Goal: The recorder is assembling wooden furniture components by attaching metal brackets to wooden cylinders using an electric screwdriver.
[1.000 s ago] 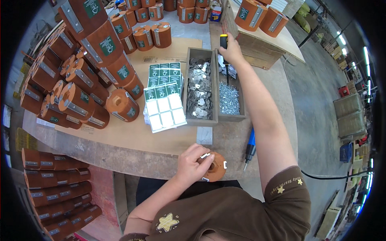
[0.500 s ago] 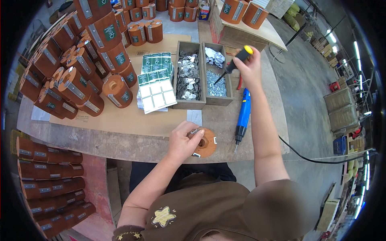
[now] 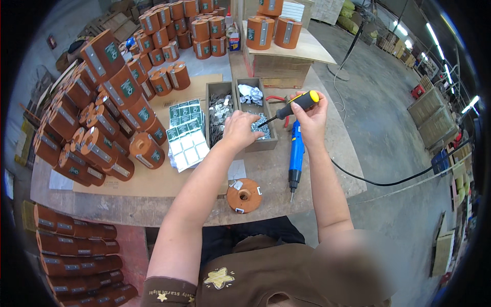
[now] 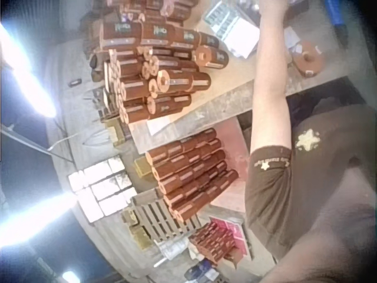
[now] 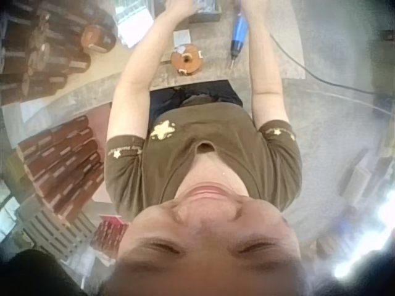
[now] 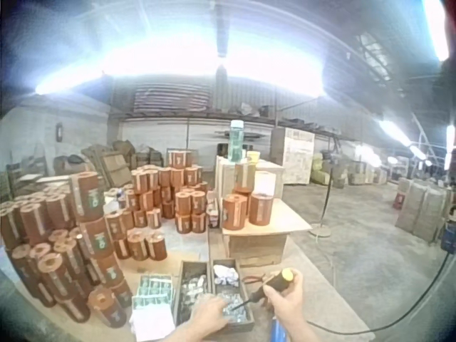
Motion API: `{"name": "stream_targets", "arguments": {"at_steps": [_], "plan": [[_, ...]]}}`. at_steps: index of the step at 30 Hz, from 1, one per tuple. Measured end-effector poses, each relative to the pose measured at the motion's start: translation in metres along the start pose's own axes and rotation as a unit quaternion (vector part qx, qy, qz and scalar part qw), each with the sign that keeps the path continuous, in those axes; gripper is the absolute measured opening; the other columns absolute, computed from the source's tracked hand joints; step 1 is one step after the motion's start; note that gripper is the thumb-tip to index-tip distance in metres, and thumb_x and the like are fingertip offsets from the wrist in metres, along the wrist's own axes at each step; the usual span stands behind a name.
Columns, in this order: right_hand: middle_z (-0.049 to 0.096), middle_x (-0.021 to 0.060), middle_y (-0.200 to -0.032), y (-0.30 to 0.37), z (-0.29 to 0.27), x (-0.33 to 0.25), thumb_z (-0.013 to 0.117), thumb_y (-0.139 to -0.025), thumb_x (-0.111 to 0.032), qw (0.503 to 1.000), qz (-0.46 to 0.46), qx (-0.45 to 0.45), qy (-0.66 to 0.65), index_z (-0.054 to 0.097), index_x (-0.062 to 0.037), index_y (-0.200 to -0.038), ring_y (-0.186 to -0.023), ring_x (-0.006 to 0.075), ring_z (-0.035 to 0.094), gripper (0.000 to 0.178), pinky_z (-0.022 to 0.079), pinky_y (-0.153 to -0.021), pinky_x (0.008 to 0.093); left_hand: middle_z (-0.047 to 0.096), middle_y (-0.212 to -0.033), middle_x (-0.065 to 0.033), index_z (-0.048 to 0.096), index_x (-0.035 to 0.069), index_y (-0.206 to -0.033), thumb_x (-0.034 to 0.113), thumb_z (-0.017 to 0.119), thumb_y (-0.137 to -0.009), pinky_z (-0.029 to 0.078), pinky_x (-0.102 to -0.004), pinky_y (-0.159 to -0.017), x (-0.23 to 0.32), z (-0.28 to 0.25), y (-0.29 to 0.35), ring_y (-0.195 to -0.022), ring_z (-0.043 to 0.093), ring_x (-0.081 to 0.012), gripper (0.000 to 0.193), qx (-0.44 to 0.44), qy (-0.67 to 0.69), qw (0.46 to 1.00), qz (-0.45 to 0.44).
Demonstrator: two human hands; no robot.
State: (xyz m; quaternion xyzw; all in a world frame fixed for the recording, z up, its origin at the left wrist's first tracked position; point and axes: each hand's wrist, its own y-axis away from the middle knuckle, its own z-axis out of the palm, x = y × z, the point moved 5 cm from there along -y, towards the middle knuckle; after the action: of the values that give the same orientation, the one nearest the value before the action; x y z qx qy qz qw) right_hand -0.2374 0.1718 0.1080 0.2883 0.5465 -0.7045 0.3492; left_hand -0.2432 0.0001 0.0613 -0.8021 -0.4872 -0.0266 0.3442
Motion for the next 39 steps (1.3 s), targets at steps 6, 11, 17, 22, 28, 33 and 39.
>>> {"name": "stream_targets", "arguments": {"at_steps": [6, 11, 17, 22, 28, 33, 39], "plan": [[0.047, 0.0117, -0.103, 0.002, -0.011, -0.008, 0.057, -0.074, 0.005, 1.000, 0.020, 0.003, -0.002, 0.030, -0.0054, -0.111, -0.095, 0.0198, 0.051, 0.048, 0.043, -0.083, 0.0315, 0.063, -0.073, -0.0075, 0.067, 0.014, -0.080, 0.021, 0.067, -0.064, 0.042, -0.0363, -0.073, 0.001, 0.036, -0.016, -0.074, 0.058, -0.0252, 0.017, -0.108, 0.029, 0.992, -0.066], [0.048, 0.0133, -0.103, -0.005, -0.012, -0.028, 0.057, -0.074, 0.007, 0.999, -0.032, 0.027, -0.022, 0.030, -0.0058, -0.111, -0.096, 0.0215, 0.052, 0.048, 0.043, -0.084, 0.0319, 0.064, -0.075, -0.0066, 0.066, 0.011, -0.080, 0.019, 0.065, -0.066, 0.043, -0.0357, -0.073, -0.021, 0.048, -0.013, -0.076, 0.058, -0.0252, 0.016, -0.103, -0.017, 0.991, -0.084], [0.047, 0.0160, -0.105, 0.002, -0.013, -0.064, 0.055, -0.074, 0.006, 0.987, -0.011, 0.072, -0.141, 0.032, -0.0060, -0.111, -0.098, 0.0274, 0.051, 0.045, 0.044, -0.085, 0.0417, 0.061, -0.093, -0.0098, 0.056, 0.001, -0.101, 0.012, 0.062, -0.072, 0.044, -0.0273, -0.077, -0.027, -0.014, 0.011, -0.086, 0.057, -0.0170, 0.031, 0.023, 0.201, 0.967, -0.156], [0.049, 0.0122, -0.096, 0.034, -0.013, -0.069, 0.047, -0.076, 0.003, 0.953, 0.103, 0.084, -0.272, 0.040, -0.0063, -0.104, -0.090, 0.0260, 0.051, 0.030, 0.044, -0.081, 0.0458, 0.060, -0.091, -0.0093, 0.054, -0.003, -0.100, 0.010, 0.055, -0.081, 0.044, -0.0258, -0.076, -0.028, -0.028, 0.088, -0.084, 0.056, -0.0128, 0.023, 0.003, 0.450, 0.853, -0.264], [0.048, 0.0069, -0.071, 0.067, 0.027, -0.059, 0.051, -0.080, -0.010, 0.942, 0.143, -0.010, -0.302, 0.045, -0.0071, -0.084, -0.059, 0.0172, 0.048, 0.007, 0.044, -0.055, 0.0329, 0.060, -0.093, -0.0102, 0.055, -0.003, -0.098, 0.010, 0.050, -0.085, 0.044, -0.0263, -0.078, -0.006, -0.018, 0.150, -0.084, 0.057, -0.0138, 0.018, -0.011, 0.547, 0.776, -0.313], [0.047, 0.0062, -0.063, 0.076, 0.064, -0.073, 0.050, -0.082, -0.005, 0.956, 0.103, -0.053, -0.270, 0.043, -0.0045, -0.081, -0.052, 0.0144, 0.049, 0.007, 0.044, -0.048, 0.0284, 0.061, -0.091, -0.0084, 0.056, -0.003, -0.094, 0.012, 0.049, -0.086, 0.045, -0.0255, -0.077, -0.005, -0.014, 0.147, -0.083, 0.057, -0.0125, 0.018, -0.080, 0.515, 0.795, -0.311], [0.048, 0.0062, -0.061, 0.078, 0.082, -0.075, 0.051, -0.081, -0.002, 0.965, 0.077, -0.099, -0.230, 0.042, -0.0040, -0.080, -0.051, 0.0143, 0.051, 0.009, 0.043, -0.048, 0.0264, 0.061, -0.088, -0.0069, 0.057, -0.002, -0.092, 0.013, 0.049, -0.086, 0.045, -0.0253, -0.076, -0.012, -0.008, 0.154, -0.080, 0.057, -0.0116, 0.018, -0.083, 0.551, 0.763, -0.329]]}}
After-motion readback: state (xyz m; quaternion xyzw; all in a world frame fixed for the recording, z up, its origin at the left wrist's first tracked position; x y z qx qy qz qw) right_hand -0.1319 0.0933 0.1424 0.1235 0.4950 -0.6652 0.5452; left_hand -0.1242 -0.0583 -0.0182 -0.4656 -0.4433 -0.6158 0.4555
